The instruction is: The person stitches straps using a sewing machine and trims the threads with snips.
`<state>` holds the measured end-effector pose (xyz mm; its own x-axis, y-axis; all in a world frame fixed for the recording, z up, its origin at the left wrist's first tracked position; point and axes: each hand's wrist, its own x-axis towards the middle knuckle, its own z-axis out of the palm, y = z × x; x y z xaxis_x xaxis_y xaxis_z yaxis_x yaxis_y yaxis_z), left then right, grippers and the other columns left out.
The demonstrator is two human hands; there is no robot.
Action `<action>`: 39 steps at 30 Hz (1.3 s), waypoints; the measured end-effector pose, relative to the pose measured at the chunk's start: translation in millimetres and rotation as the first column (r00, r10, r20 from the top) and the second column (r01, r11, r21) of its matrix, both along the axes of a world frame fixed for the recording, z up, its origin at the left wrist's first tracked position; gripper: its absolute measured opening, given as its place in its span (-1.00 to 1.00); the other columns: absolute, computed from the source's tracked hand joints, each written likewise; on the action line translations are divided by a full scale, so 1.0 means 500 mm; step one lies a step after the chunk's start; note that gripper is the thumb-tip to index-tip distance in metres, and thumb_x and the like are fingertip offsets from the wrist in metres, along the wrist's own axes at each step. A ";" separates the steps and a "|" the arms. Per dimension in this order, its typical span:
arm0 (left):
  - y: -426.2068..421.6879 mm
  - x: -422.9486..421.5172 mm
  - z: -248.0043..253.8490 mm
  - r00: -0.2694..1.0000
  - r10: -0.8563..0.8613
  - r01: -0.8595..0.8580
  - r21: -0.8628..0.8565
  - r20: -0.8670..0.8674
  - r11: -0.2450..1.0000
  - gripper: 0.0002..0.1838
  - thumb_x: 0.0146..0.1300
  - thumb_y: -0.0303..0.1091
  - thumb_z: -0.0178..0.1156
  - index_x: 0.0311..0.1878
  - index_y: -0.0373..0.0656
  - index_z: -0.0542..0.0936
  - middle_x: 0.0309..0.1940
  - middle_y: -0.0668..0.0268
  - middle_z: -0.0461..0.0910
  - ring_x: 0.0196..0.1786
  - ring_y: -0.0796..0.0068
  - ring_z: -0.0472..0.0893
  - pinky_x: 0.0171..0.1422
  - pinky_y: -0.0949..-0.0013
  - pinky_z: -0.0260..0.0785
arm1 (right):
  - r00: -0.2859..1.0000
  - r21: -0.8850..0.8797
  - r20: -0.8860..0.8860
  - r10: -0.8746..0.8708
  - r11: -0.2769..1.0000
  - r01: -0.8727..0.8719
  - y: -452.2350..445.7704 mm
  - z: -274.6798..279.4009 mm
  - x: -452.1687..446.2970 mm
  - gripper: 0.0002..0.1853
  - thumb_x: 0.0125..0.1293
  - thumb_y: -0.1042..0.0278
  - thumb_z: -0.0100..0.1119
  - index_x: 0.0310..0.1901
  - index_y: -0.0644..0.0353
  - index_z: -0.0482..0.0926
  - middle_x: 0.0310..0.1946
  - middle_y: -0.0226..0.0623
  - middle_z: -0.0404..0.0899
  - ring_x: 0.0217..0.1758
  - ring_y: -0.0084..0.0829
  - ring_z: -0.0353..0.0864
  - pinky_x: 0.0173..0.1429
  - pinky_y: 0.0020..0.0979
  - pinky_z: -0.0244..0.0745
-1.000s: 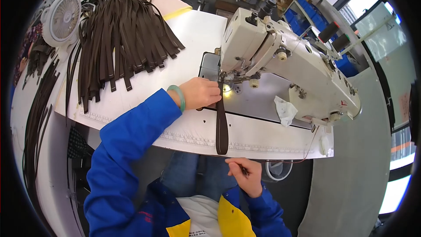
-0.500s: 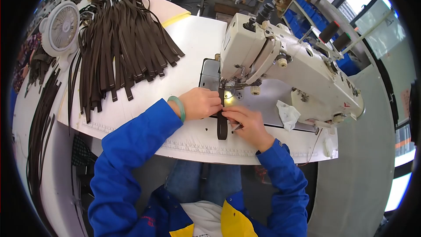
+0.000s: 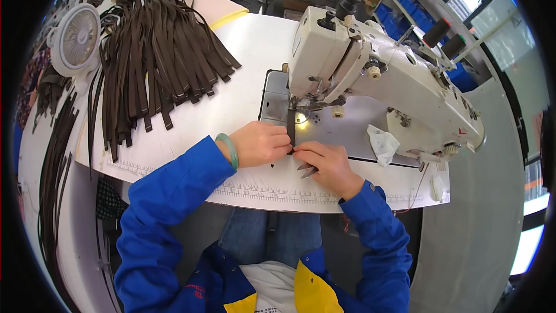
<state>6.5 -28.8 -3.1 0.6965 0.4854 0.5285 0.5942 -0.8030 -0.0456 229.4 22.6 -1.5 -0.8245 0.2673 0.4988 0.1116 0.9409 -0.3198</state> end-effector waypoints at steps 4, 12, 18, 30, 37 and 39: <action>0.006 -0.001 0.000 0.998 0.054 -0.054 -0.020 -0.018 0.998 -0.84 -0.05 -0.43 0.19 -0.34 -0.21 0.57 -0.32 0.37 0.52 -0.26 0.44 0.52 -0.27 0.43 0.43 | 0.998 0.089 0.048 -0.028 0.996 0.024 0.014 0.009 -0.013 -0.68 -0.22 0.57 0.23 -0.30 0.11 0.58 -0.26 -0.46 0.58 -0.38 -0.38 0.59 -0.35 -0.39 0.48; 0.026 0.000 0.000 0.975 0.217 -0.217 -0.018 0.043 0.976 -0.83 -0.04 -0.38 0.26 -0.34 -0.17 0.61 -0.36 0.40 0.47 -0.25 0.45 0.49 -0.21 0.41 0.39 | 0.999 0.227 0.007 -0.036 0.973 0.033 0.048 0.006 -0.033 -0.78 -0.11 0.55 0.14 -0.33 0.15 0.56 -0.25 -0.44 0.59 -0.38 -0.38 0.59 -0.36 -0.40 0.49; 0.055 -0.012 -0.013 0.958 0.285 -0.285 -0.009 0.031 0.959 -0.83 0.00 -0.36 0.26 -0.31 -0.17 0.61 -0.35 0.40 0.46 -0.22 0.45 0.48 -0.16 0.40 0.39 | 0.993 0.260 0.014 -0.117 0.959 0.109 0.061 0.008 -0.045 -0.79 -0.10 0.56 0.13 -0.33 0.15 0.55 -0.21 -0.43 0.58 -0.40 -0.37 0.58 -0.38 -0.41 0.48; 0.113 -0.029 -0.022 0.858 0.485 -0.436 -0.258 0.169 0.862 -0.85 0.07 -0.39 0.17 -0.28 -0.18 0.61 -0.12 0.35 0.54 -0.01 0.34 0.48 -0.01 0.30 0.39 | 0.947 0.053 -0.037 -0.319 0.946 0.321 0.003 0.007 0.009 -0.64 -0.14 0.56 0.20 -0.20 0.11 0.55 -0.24 -0.41 0.56 -0.44 -0.35 0.60 -0.41 -0.41 0.48; 0.180 -0.057 -0.025 0.944 0.321 -0.274 -0.369 0.072 0.888 -0.82 0.12 -0.40 0.09 -0.26 -0.16 0.64 -0.07 0.26 0.54 0.22 0.26 0.38 0.21 0.20 0.26 | 0.860 -0.006 -0.286 -0.422 0.899 0.438 -0.020 0.028 0.048 -0.68 -0.11 0.67 0.18 -0.24 0.18 0.60 -0.35 -0.31 0.58 -0.50 -0.39 0.55 -0.44 -0.43 0.44; 0.177 -0.059 -0.027 0.951 0.285 -0.232 -0.332 0.121 0.914 -0.83 0.13 -0.40 0.09 -0.27 -0.17 0.64 -0.11 0.24 0.55 0.20 0.26 0.40 0.21 0.20 0.27 | 0.770 -0.057 -0.368 -0.521 0.839 0.541 -0.019 0.035 0.116 -0.75 0.00 0.66 0.17 -0.22 0.24 0.60 -0.38 -0.29 0.57 -0.51 -0.49 0.51 -0.44 -0.50 0.39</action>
<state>-23.1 59.7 -16.8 0.4408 0.7945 0.4177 0.7608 -0.5777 0.2958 287.3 13.3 15.8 -0.3211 0.5766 0.7513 0.4866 0.7810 -0.3915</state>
